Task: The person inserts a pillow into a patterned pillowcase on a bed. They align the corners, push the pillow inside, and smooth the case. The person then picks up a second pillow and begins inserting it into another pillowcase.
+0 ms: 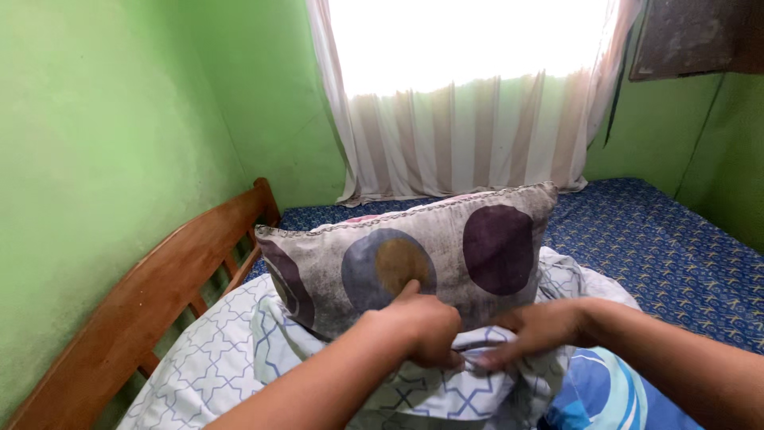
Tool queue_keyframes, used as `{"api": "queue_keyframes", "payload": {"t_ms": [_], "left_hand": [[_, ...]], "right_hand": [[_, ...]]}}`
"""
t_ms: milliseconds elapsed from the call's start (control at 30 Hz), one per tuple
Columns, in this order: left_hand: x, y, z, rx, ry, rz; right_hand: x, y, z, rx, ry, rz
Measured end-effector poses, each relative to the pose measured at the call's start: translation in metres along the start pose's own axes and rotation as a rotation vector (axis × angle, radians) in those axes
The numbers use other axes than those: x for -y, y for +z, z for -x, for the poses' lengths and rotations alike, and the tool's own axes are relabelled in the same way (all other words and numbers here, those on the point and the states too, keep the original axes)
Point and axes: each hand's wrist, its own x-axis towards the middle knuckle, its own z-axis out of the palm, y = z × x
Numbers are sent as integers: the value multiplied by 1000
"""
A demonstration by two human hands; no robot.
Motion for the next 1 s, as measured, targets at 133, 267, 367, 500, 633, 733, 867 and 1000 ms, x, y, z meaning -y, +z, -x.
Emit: {"api": "queue_keyframes", "payload": {"t_ms": [133, 267, 367, 500, 633, 733, 867, 1000], "left_hand": [[19, 2, 6, 136, -7, 67], [15, 9, -2, 143, -6, 98], [10, 16, -9, 207, -26, 87], [-3, 28, -22, 434, -64, 327], [3, 27, -20, 468, -79, 391], [19, 19, -7, 406, -111, 445], [24, 20, 8, 336, -175, 710], [29, 30, 19, 288, -399, 1072]], "right_hand": [[-35, -7, 8, -9, 158, 791], [-66, -19, 5, -173, 283, 915], [-72, -31, 2, -268, 233, 652], [-72, -43, 8, -261, 104, 65], [-70, -53, 16, -352, 166, -252], [-68, -48, 13, -381, -15, -798], [-61, -45, -1, -417, 16, -611], [-48, -44, -10, -511, 26, -368]]}}
